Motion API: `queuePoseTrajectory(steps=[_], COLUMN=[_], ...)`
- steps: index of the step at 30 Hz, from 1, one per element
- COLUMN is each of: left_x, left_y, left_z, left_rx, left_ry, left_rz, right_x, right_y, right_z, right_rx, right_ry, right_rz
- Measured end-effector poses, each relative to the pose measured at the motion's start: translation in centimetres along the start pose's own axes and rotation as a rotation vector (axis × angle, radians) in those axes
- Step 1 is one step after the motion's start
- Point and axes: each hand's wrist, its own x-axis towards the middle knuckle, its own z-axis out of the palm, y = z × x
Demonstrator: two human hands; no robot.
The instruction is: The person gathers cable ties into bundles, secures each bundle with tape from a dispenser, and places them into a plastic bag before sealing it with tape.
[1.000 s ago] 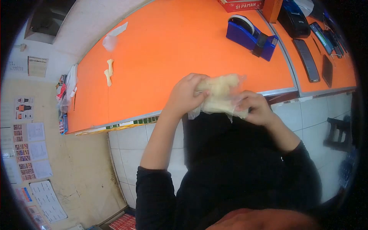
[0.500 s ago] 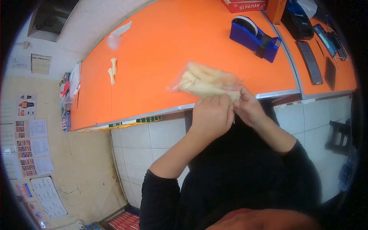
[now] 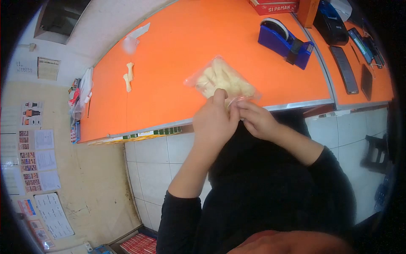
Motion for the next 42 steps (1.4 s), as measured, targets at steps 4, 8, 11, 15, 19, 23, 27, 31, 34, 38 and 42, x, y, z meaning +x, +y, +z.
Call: queuePoseTrajectory(steps=[4,8,11,15,19,23,27,31,34,38,42], left_x=[0.1,0.5,0.9,1.8,3.6,2.8,1.4,-0.2,0.5,1.1,0.0], left_y=[-0.6,-1.4,-1.7,-2.6,-3.3,-1.5,0.9,2.2,1.2,-0.1,-1.0], left_z=[-0.7,-0.3,0.2,1.6,3.3,2.8,1.7,2.2,1.7,1.2,2.8], left_rx=[-0.097,-0.013,0.031,0.050,0.019,-0.135,-0.150,-0.302,-0.305,-0.443,-0.332], left_ry=[-0.003,-0.001,0.010,0.138,0.126,0.202,0.290,0.280,0.300,0.374,0.424], left_rz=[0.190,0.154,0.127,0.220,0.205,0.187,0.465,0.541,0.451,0.237,0.395], right_x=[1.3,2.0,1.9,2.7,3.3,3.1,2.3,1.9,2.9,2.9,2.1], right_y=[0.5,0.0,0.1,0.0,1.4,1.0,0.8,0.0,-1.5,-3.0,-0.1], right_z=[0.9,1.4,1.6,0.4,-0.5,-1.6,-1.2,-0.3,-1.1,-0.8,0.3], right_rx=[-0.212,-0.169,-0.268,-0.218,-0.357,-0.309,-0.137,-0.061,0.042,-0.100,-0.243], right_ry=[0.134,0.155,0.180,0.116,-0.005,0.220,0.399,0.461,0.382,0.320,0.249], right_rz=[-0.159,-0.069,-0.029,0.173,0.275,0.166,0.071,0.070,0.205,0.123,-0.031])
